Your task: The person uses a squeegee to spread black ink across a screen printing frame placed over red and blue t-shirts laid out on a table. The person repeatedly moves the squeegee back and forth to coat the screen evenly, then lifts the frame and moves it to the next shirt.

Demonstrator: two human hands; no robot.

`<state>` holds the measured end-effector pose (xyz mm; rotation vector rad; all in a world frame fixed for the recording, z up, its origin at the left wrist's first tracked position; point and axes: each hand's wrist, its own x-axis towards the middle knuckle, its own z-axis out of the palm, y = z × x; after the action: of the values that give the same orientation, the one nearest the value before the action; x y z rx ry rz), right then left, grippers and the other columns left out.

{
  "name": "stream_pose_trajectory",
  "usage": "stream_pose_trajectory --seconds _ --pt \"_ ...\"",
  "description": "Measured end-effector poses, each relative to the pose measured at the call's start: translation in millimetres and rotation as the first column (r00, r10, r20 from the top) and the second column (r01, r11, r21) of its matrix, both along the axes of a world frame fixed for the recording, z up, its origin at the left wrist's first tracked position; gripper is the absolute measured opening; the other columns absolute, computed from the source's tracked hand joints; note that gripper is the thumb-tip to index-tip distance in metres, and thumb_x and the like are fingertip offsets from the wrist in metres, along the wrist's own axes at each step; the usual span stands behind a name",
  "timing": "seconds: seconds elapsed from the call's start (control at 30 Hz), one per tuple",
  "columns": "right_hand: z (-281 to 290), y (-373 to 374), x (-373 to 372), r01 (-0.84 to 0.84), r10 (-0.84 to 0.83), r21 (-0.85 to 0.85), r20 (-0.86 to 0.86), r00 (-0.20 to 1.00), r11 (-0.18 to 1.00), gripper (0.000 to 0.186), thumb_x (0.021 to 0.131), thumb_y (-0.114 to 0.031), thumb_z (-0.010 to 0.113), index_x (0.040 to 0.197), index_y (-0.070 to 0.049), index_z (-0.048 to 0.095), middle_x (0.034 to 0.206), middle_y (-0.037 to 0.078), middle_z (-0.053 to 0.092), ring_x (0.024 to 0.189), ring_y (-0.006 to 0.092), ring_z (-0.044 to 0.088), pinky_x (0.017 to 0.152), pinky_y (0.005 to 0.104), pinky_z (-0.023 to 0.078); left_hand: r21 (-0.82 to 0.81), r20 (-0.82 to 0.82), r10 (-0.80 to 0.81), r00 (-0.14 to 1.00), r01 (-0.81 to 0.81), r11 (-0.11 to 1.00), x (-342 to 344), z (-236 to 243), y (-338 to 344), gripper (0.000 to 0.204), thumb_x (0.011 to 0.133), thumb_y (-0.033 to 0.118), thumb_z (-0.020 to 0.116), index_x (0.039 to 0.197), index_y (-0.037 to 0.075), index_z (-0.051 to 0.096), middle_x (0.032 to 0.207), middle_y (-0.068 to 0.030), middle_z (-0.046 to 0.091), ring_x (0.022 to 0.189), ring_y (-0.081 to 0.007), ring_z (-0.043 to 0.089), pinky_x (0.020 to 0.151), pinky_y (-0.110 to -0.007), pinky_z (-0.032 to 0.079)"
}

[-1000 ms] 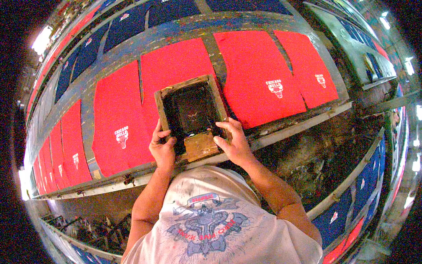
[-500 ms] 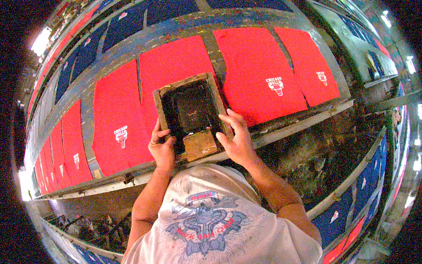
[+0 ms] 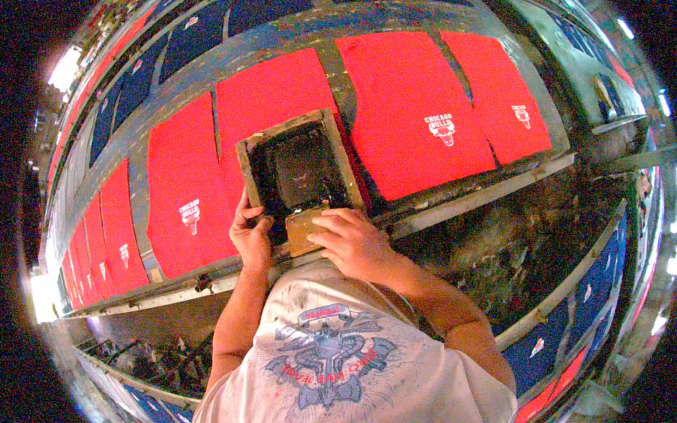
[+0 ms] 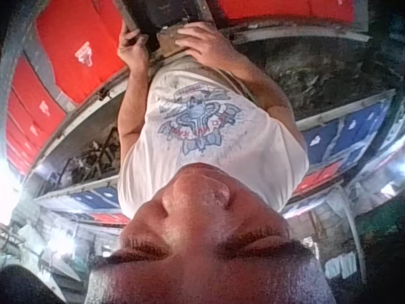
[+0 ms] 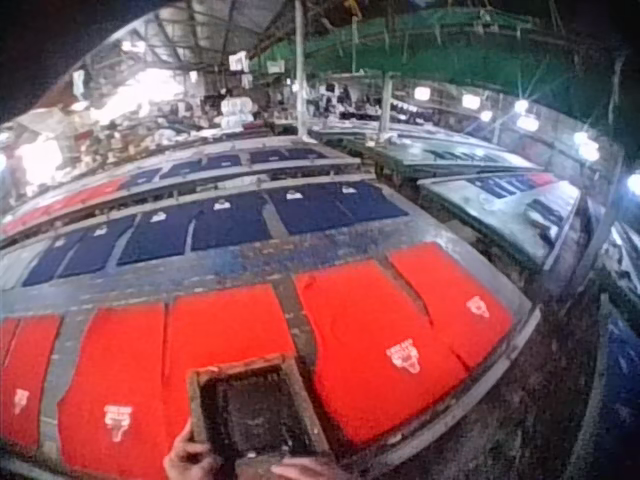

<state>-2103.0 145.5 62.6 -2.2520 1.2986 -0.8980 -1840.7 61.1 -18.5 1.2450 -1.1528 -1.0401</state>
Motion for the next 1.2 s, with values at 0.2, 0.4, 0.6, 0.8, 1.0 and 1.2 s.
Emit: stream_pose_trajectory --seconds 0.2,0.4,0.6,0.8,1.0,1.2 --pt "-1.4 -16.8 6.4 -0.052 0.046 -0.073 -0.084 0.995 0.996 0.038 0.092 -0.012 0.07 0.128 -0.007 0.079 0.136 0.012 0.072 0.131 0.0341 0.064 0.114 0.05 0.053 -0.015 -0.054 -0.04 0.998 0.04 0.999 4.0 -3.4 2.2 0.042 0.08 -0.021 0.073 0.116 0.0 0.076 0.174 -0.023 0.051 0.156 -0.0322 0.056 0.13 -0.044 0.042" --pt "9.9 -31.9 24.6 -0.019 0.002 -0.056 -0.281 0.96 0.998 0.04 0.093 -0.011 0.068 0.132 -0.005 0.077 0.124 0.012 0.077 0.118 0.0316 0.068 0.107 0.0467 0.056 -0.081 0.568 -0.112 0.815 0.191 0.978 16.9 23.4 -2.9 0.058 0.09 -0.003 0.081 0.146 -0.002 0.068 0.169 -0.021 0.056 0.153 -0.0392 0.055 0.127 -0.051 0.046" --pt "25.3 -40.7 22.8 0.289 -0.29 -0.024 -0.143 0.946 0.957 0.04 0.094 -0.007 0.071 0.133 0.001 0.073 0.108 0.02 0.076 0.104 0.0412 0.071 0.095 0.0519 0.059 -0.154 0.919 -0.061 0.39 0.495 0.855 39.3 61.7 -22.5 0.047 0.095 0.012 0.075 0.14 -0.001 0.072 0.163 -0.0183 0.059 0.147 -0.0446 0.053 0.12 -0.055 0.046" --pt "18.0 -53.5 37.1 0.598 -0.597 -0.072 -0.23 0.769 0.798 0.038 0.093 -0.009 0.071 0.13 0.001 0.071 0.108 0.024 0.074 0.104 0.0462 0.072 0.094 0.0565 0.059 -0.061 0.939 -0.155 0.308 0.592 0.804 52.4 73.1 -40.1 0.051 0.085 0.007 0.075 0.135 0.002 0.076 0.157 -0.0138 0.063 0.138 -0.0386 0.059 0.115 -0.051 0.051" --pt "7.2 -62.0 53.6 0.68 -0.663 -0.021 -0.244 0.707 0.733 0.037 0.091 -0.014 0.07 0.125 0.003 0.07 0.112 0.028 0.074 0.104 0.0501 0.074 0.094 0.0599 0.06 -0.001 0.957 -0.18 0.227 0.624 0.781 55.6 73.5 -52.6 0.04 0.095 0.009 0.066 0.133 0.007 0.079 0.15 -0.014 0.07 0.129 -0.0368 0.066 0.111 -0.051 0.053" --pt "7.1 -66.7 70.3 0.744 -0.707 0.01 -0.303 0.639 0.668 0.026 0.094 -0.015 0.071 0.114 0.001 0.069 0.108 0.029 0.073 0.102 0.0517 0.073 0.091 0.0613 0.059 -0.059 0.95 -0.152 0.273 0.633 0.772 58.9 64.5 -52.9 0.04 0.096 0.01 0.065 0.133 0.008 0.079 0.15 -0.0124 0.071 0.123 -0.0351 0.069 0.109 -0.051 0.053"
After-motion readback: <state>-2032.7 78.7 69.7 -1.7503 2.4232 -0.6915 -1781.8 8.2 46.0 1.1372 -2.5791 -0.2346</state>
